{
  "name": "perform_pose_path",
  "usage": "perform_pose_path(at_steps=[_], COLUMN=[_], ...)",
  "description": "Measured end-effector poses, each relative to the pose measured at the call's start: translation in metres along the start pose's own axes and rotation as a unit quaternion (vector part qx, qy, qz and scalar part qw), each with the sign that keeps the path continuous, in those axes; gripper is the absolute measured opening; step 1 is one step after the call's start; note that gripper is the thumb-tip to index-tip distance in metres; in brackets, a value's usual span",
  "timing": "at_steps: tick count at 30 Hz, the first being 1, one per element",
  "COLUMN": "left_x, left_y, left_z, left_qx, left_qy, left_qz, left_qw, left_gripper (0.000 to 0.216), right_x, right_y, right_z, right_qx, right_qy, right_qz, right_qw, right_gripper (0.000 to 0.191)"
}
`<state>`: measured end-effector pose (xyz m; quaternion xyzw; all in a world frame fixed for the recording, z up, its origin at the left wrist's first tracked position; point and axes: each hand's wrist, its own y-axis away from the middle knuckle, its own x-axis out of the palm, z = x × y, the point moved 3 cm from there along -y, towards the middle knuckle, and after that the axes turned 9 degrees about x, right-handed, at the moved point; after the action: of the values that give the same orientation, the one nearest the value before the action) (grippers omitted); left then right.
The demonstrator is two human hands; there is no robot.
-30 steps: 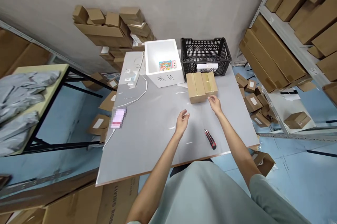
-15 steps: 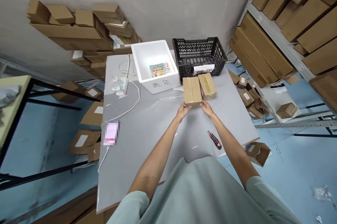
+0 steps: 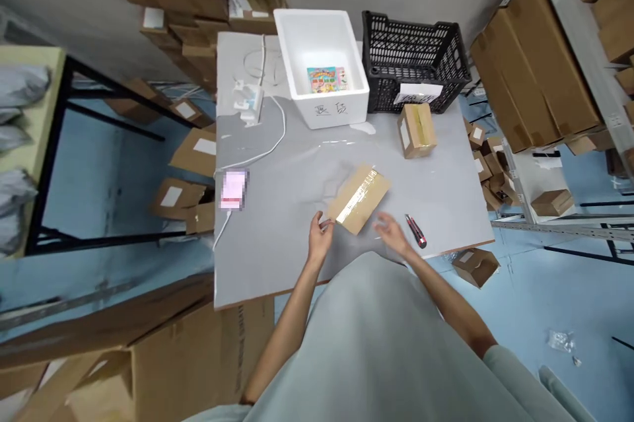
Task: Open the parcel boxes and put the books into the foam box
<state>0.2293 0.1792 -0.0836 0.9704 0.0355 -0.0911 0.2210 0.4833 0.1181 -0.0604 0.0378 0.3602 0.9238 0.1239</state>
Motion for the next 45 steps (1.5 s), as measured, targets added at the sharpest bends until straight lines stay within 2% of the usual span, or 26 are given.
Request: perform_pose_path(at_steps=[2, 4, 6, 9, 11, 14, 15, 18, 20, 22, 23, 25, 27, 31, 34, 37, 40, 42, 45], left_x=[0.000, 0.009, 0.018, 0.022, 0.019, 0.007, 0.003, -0.006, -0.009, -0.010, -0.011, -0.012, -0.012, -0.015, -0.017, -0.019, -0.020, -0.021, -0.021], left_y=[0.014, 0.024, 0.029, 0.030, 0.029, 0.027, 0.027, 0.028, 0.028, 0.026, 0.025, 0.022, 0.018, 0.011, 0.007, 0.004, 0.003, 0.002, 0.001], left_z=[0.009, 0.011, 0.009, 0.003, 0.000, -0.002, -0.003, -0.002, 0.001, 0.004, 0.006, 0.011, 0.014, 0.013, 0.009, 0.006, 0.006, 0.007, 0.010], left_qx=[-0.056, -0.087, -0.084, -0.078, -0.079, -0.048, -0.033, -0.009, -0.007, -0.008, -0.008, -0.010, -0.010, -0.027, -0.044, -0.051, -0.045, -0.046, -0.052], left_qy=[0.019, 0.048, 0.070, 0.077, 0.069, 0.038, 0.023, -0.024, -0.049, -0.071, -0.083, -0.107, -0.126, -0.159, -0.172, -0.186, -0.198, -0.196, -0.199], left_qz=[0.015, 0.073, 0.116, 0.097, 0.064, 0.019, 0.010, -0.007, -0.011, -0.018, -0.024, -0.042, -0.045, -0.029, -0.022, -0.024, -0.032, -0.034, -0.039], left_qw=[0.998, 0.992, 0.987, 0.989, 0.992, 0.998, 0.999, 1.000, 0.999, 0.997, 0.996, 0.993, 0.991, 0.987, 0.984, 0.981, 0.979, 0.979, 0.978], left_gripper=[0.059, 0.053, 0.046, 0.040, 0.039, 0.042, 0.043, 0.050, 0.056, 0.059, 0.061, 0.064, 0.067, 0.078, 0.085, 0.087, 0.087, 0.089, 0.093], right_x=[-0.029, -0.046, -0.049, -0.041, -0.039, -0.046, -0.049, -0.052, -0.055, -0.059, -0.064, -0.080, -0.102, -0.137, -0.139, -0.130, -0.133, -0.146, -0.184], right_y=[-0.029, -0.066, -0.098, -0.118, -0.111, -0.077, -0.062, -0.011, 0.013, 0.018, 0.012, -0.016, -0.058, -0.152, -0.206, -0.238, -0.253, -0.256, -0.260], right_z=[0.037, 0.075, 0.102, 0.114, 0.103, 0.064, 0.047, -0.007, -0.035, -0.046, -0.043, -0.018, 0.026, 0.125, 0.171, 0.188, 0.191, 0.194, 0.205], right_qx=[-0.067, -0.100, -0.081, -0.062, -0.068, -0.070, -0.070, -0.069, -0.065, -0.060, -0.064, -0.090, -0.128, -0.137, -0.093, -0.055, -0.045, -0.065, -0.104], right_qy=[-0.020, -0.052, -0.046, 0.042, 0.083, 0.112, 0.123, 0.132, 0.144, 0.180, 0.204, 0.253, 0.283, 0.312, 0.330, 0.338, 0.343, 0.359, 0.383], right_qz=[-0.090, -0.112, -0.080, -0.019, -0.010, -0.014, -0.013, 0.029, 0.030, 0.031, 0.022, -0.026, -0.115, -0.270, -0.320, -0.328, -0.333, -0.342, -0.373], right_qw=[0.993, 0.987, 0.992, 0.997, 0.994, 0.991, 0.990, 0.988, 0.987, 0.981, 0.976, 0.963, 0.943, 0.900, 0.883, 0.880, 0.877, 0.866, 0.839], right_gripper=[0.043, 0.041, 0.028, 0.017, 0.015, 0.009, 0.011, 0.037, 0.049, 0.049, 0.047, 0.046, 0.053, 0.091, 0.114, 0.121, 0.115, 0.107, 0.096])
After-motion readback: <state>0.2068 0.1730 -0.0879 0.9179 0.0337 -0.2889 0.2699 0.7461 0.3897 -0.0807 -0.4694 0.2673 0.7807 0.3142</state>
